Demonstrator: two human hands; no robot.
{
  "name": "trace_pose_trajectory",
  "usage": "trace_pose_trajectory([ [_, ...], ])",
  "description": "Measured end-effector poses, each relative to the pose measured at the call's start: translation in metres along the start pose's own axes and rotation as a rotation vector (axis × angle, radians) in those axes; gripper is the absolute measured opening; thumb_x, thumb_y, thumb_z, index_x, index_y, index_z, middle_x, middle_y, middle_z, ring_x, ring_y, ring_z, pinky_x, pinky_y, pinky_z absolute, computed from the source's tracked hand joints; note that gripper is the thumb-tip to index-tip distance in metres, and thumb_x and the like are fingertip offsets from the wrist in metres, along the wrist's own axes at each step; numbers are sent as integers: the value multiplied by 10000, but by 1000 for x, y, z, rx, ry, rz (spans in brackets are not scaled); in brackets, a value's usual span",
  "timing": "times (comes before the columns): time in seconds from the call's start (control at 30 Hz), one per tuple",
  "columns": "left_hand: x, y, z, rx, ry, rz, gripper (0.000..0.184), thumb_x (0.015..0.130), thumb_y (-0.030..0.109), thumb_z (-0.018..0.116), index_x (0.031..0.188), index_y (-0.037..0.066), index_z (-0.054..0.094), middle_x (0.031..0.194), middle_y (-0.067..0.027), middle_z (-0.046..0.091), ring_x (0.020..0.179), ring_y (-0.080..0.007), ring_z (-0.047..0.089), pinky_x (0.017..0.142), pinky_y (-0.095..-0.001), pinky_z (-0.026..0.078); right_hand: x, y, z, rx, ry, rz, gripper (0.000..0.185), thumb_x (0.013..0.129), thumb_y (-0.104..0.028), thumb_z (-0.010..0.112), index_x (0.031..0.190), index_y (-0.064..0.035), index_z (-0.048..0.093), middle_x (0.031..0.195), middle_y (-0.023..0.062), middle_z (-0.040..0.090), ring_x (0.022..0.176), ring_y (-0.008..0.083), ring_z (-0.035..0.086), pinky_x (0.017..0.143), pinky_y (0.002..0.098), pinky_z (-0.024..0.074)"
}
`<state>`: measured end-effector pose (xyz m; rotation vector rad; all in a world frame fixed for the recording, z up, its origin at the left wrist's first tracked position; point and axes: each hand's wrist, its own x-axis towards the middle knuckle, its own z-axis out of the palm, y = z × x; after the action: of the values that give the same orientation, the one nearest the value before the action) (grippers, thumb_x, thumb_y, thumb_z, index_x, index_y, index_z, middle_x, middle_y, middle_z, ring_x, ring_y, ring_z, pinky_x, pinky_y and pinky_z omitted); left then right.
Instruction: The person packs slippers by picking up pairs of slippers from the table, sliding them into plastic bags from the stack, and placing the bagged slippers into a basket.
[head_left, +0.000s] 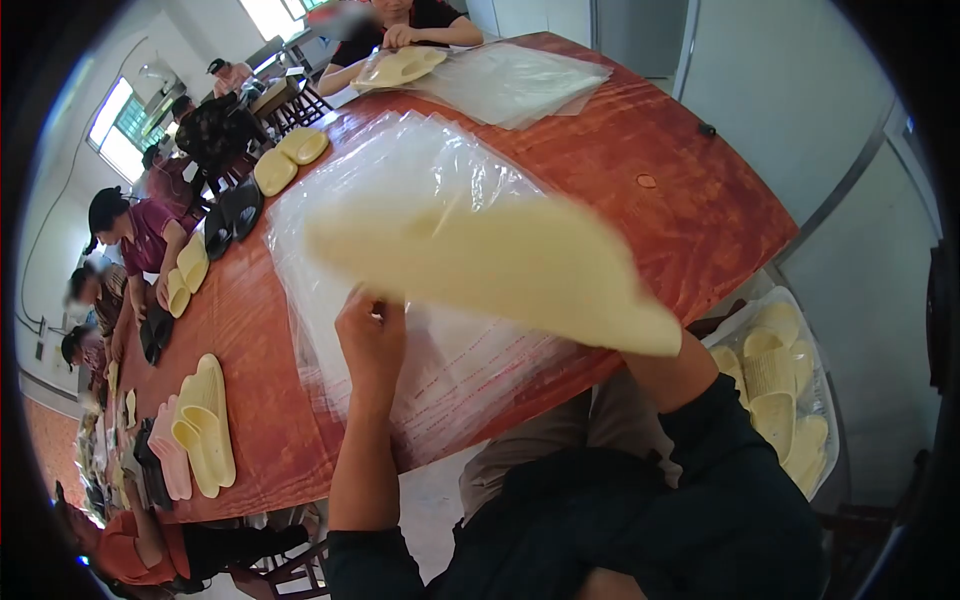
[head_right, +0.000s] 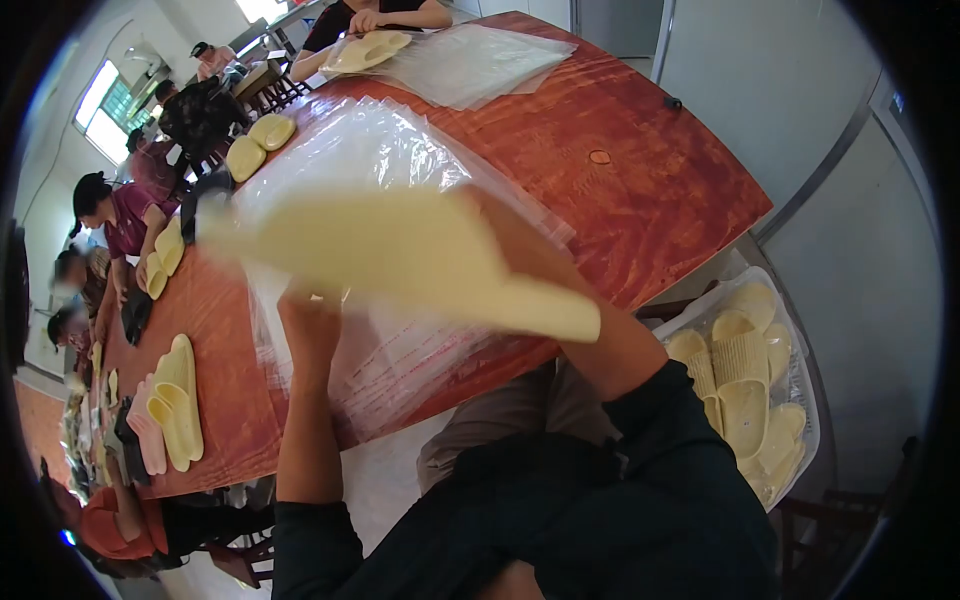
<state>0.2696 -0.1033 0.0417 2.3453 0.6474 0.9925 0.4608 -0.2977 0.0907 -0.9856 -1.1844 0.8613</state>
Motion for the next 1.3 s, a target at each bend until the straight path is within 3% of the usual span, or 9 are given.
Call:
trace_pose_trajectory([
  [0.03,-7,5,2,-469,52,-122,108,832,37,692,909,-36,669,806,-111,642,685,-194,592,655,-303,475,-1,2,10,-137,-92,33,215,893,-89,694,1093,-17,730,1025,132,717,949,214,685,836,319,518],
  [0.1,-5,8,-6,-417,41,200,198,784,47,730,942,-50,660,847,-117,653,740,-196,607,700,-314,496,-9,6,32,-276,-142,8,170,872,-56,706,1031,-18,754,946,130,729,916,212,689,806,315,516],
  [0.13,-3,7,-8,-422,39,199,198,784,47,730,942,-50,660,847,-117,653,740,-196,607,700,-314,496,-11,15,33,-413,-160,-117,204,853,-96,718,1053,-77,753,908,99,734,832,195,696,762,320,525],
  [0.3,8,-12,-11,-183,72,-115,124,865,44,692,936,-56,671,824,-92,658,692,-163,588,648,-288,481,-22,13,26,-667,-127,-135,217,853,-84,711,1066,-62,744,915,139,711,869,291,685,767,360,529],
  [0.53,6,5,-20,-208,9,-58,97,921,50,663,946,-39,692,793,-83,651,659,-92,552,594,-256,456,-29,33,21,-1162,24,-231,224,815,-82,696,1035,-75,735,903,123,689,834,317,669,723,404,528],
  [0.83,-5,34,-20,-162,-10,233,79,868,-33,672,944,-40,693,755,-88,624,638,-128,586,595,-261,474,-26,42,22,-1254,313,-247,185,799,-114,691,977,-91,734,857,107,675,800,299,664,702,411,533],
  [1.1,-18,55,-13,-196,-96,556,174,809,-83,688,967,-11,701,803,-107,645,687,-164,623,603,-281,485,-15,50,43,-1413,200,-260,107,759,-118,675,858,-85,697,783,98,642,765,285,659,666,404,541],
  [1.23,-20,59,-20,-242,-51,535,171,825,-72,680,982,-8,703,820,-100,646,688,-151,609,599,-271,474,-14,40,42,-1428,398,-274,107,761,-127,662,853,-85,695,775,97,638,774,284,661,667,401,545],
  [1.3,-20,59,-18,-290,73,361,171,829,-59,679,989,0,699,825,-109,643,649,-182,616,574,-290,478,-16,38,48,-1472,442,-262,115,760,-132,656,855,-85,697,778,98,640,779,283,663,665,397,548],
])
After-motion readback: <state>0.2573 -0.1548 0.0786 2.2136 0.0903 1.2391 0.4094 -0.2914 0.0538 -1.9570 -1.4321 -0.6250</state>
